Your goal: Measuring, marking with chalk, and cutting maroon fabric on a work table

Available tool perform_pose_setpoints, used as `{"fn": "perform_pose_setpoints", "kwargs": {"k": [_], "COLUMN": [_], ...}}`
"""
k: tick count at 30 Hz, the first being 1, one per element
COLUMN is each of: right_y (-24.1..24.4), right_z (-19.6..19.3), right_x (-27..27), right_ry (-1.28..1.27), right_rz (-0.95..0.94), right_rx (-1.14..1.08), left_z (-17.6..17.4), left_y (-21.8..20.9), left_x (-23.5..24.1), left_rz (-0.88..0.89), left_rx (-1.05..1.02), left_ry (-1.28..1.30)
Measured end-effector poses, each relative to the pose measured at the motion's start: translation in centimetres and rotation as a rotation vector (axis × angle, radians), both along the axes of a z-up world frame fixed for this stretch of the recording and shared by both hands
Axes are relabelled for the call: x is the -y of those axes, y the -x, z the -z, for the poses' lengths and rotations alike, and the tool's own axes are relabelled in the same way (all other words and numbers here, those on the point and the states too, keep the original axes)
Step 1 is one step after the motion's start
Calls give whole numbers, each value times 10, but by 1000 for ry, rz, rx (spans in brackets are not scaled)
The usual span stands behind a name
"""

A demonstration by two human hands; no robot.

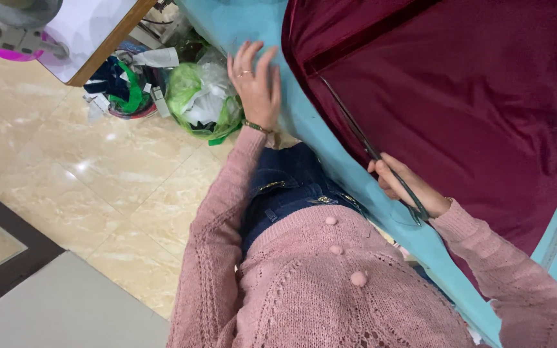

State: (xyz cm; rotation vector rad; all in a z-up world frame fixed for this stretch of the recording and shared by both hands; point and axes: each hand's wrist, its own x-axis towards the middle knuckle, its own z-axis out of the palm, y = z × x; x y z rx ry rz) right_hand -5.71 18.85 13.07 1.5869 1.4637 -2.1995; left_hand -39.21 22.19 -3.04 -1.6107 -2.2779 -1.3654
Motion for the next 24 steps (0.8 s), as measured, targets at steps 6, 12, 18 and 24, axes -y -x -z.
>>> {"fn": "perform_pose_setpoints", "kwargs": {"k": [6, 12, 18, 24], "right_y": [3, -16, -9, 2], "right_z": [-6, 28, 15, -4], "right_x": [-1, 4, 2, -2], "right_ry": [-28, -7, -51, -25], "right_rz": [-30, 3, -39, -62], "right_rx": [-5, 17, -2, 43], "left_z": [-25, -23, -42, -56], "left_y": [18, 11, 6, 20], "left_x": [-5, 7, -11, -59], "left_rz": [316, 242, 70, 107], "left_rx": [-246, 8, 169, -35], "left_ry": [62, 12, 68, -30]}}
